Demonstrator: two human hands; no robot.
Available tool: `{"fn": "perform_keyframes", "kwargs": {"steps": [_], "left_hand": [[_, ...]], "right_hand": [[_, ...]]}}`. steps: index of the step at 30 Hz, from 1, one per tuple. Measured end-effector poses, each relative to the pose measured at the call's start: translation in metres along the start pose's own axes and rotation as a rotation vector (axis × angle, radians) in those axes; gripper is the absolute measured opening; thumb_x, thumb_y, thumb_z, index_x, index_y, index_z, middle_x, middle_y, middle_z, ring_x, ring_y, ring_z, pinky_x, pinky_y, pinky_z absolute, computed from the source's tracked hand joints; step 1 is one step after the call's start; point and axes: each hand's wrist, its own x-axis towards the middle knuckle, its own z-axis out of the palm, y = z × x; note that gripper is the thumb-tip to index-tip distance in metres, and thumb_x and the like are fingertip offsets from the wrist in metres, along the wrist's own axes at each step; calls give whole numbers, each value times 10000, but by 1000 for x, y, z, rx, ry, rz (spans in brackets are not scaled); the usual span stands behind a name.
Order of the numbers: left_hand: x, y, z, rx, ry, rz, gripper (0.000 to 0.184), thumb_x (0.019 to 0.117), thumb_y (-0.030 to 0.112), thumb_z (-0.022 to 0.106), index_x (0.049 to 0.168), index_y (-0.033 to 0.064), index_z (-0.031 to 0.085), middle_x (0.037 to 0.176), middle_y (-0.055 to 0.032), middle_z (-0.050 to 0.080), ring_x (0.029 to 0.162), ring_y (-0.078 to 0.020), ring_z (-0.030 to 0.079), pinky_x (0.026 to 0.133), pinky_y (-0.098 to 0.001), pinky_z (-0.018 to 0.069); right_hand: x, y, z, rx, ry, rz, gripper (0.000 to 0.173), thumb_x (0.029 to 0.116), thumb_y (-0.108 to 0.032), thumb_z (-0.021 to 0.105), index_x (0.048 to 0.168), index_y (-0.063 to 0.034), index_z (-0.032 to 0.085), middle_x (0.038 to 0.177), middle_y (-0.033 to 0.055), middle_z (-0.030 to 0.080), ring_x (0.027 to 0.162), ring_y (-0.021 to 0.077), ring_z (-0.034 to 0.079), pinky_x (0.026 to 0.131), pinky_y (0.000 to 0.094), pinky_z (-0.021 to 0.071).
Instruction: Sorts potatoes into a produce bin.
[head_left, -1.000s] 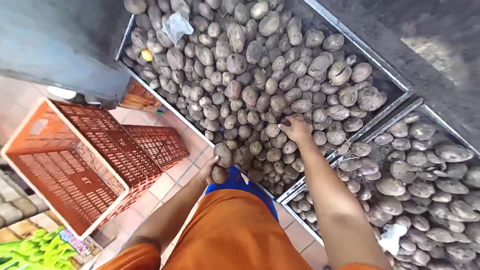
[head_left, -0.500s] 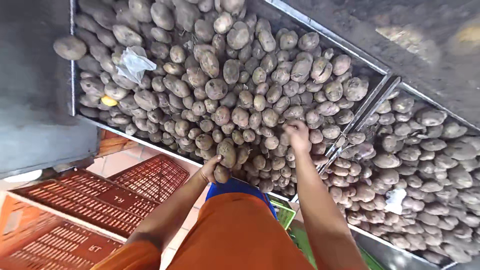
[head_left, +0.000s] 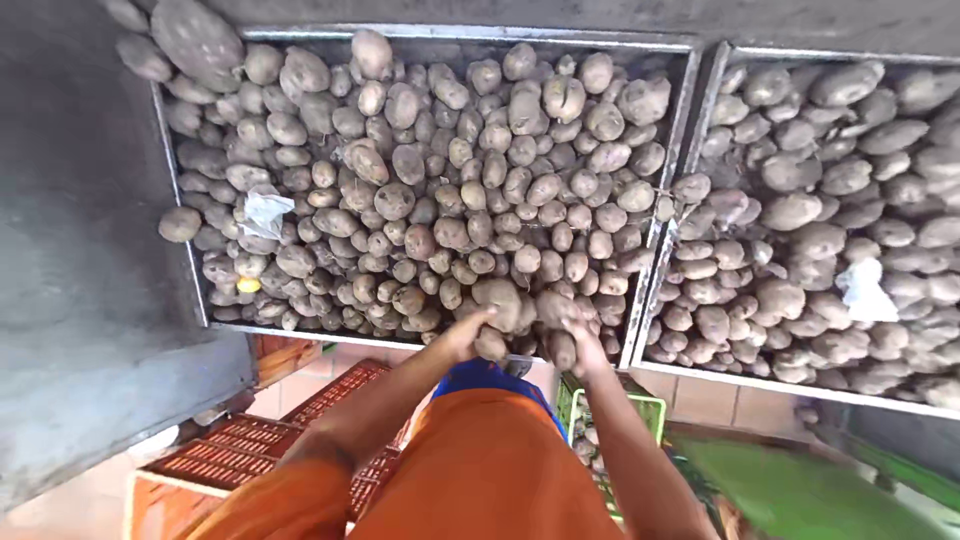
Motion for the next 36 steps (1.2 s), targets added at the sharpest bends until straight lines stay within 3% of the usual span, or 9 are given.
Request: {"fn": "perform_keyframes", "kwargs": {"steps": [4,9,12,16,19,23,26,29,36], "left_hand": [[17,-87,93,521,-147,-236,481,1011,343,630,1380,38,579,1236,-177,673,1118,-266,662,1001,-499,540],[47,-264,178,852,-532,-438,628,1038,408,606,1528,48,450,1480,-250,531,1372,-390,520,1130,-639,408],[55,-292,205,941,-562,-468,681,1019,336,653,1568,46,375,1440,-315,523,1239,-478,580,970,-687,493],[88,-141,200,1274,-336,107,443,986,304,685,1328,25,643,1258,-186,685,1163,-283,667,1036,-521,532],[123,36,158,1454,261,450,423,969,367,658,1312,120,660,1285,-146,675,1185,-302,657,1012,-570,542],[179,185,99,1954,663,361,813,953,679,535,1481,61,516,1550,-254,437,1461,-431,389,1194,-629,316],[207,198,86,2158,567,168,955,915,827,396,1512,88,498,1544,-296,435,1491,-470,324,1214,-702,159],[213,189,83,2161,507,234,845,849,651,658,1519,162,494,1539,-351,384,1468,-533,310,1220,-706,132],[229,170,54,1938,315,512,835,795,601,769,1534,358,468,1603,-142,392,1434,-425,402,989,-620,513]], "right_hand": [[-129,117,-82,519,350,97,427,964,-508,493,1224,-177,568,878,66,722,677,203,699,527,381,592],[-243,246,-179,782,697,-112,748,905,-846,309,1319,-294,598,1155,9,722,989,204,706,774,490,613],[-274,304,-241,873,945,-118,861,875,-897,187,1353,-275,540,1242,29,672,1092,242,665,869,556,572],[-275,320,-275,590,1207,172,662,1016,-630,385,1487,-164,392,1355,106,537,1107,261,598,879,511,532],[-227,255,-248,182,1020,143,474,1039,-368,542,1413,-79,509,1224,136,648,956,239,686,795,453,593],[-115,103,-159,-205,659,-90,383,1011,-269,629,1302,-21,618,1136,132,705,942,199,708,803,416,617],[-5,-14,-88,-626,326,-274,407,1014,-321,601,1303,-39,651,1210,108,709,1083,156,693,967,381,576],[107,-95,-27,-1080,180,-336,362,1035,-320,561,1342,-158,663,1286,87,691,1196,234,656,1053,510,515],[221,-133,40,-1385,338,-139,887,824,-200,741,1591,-377,332,1532,230,431,1353,482,460,960,708,457]]}}
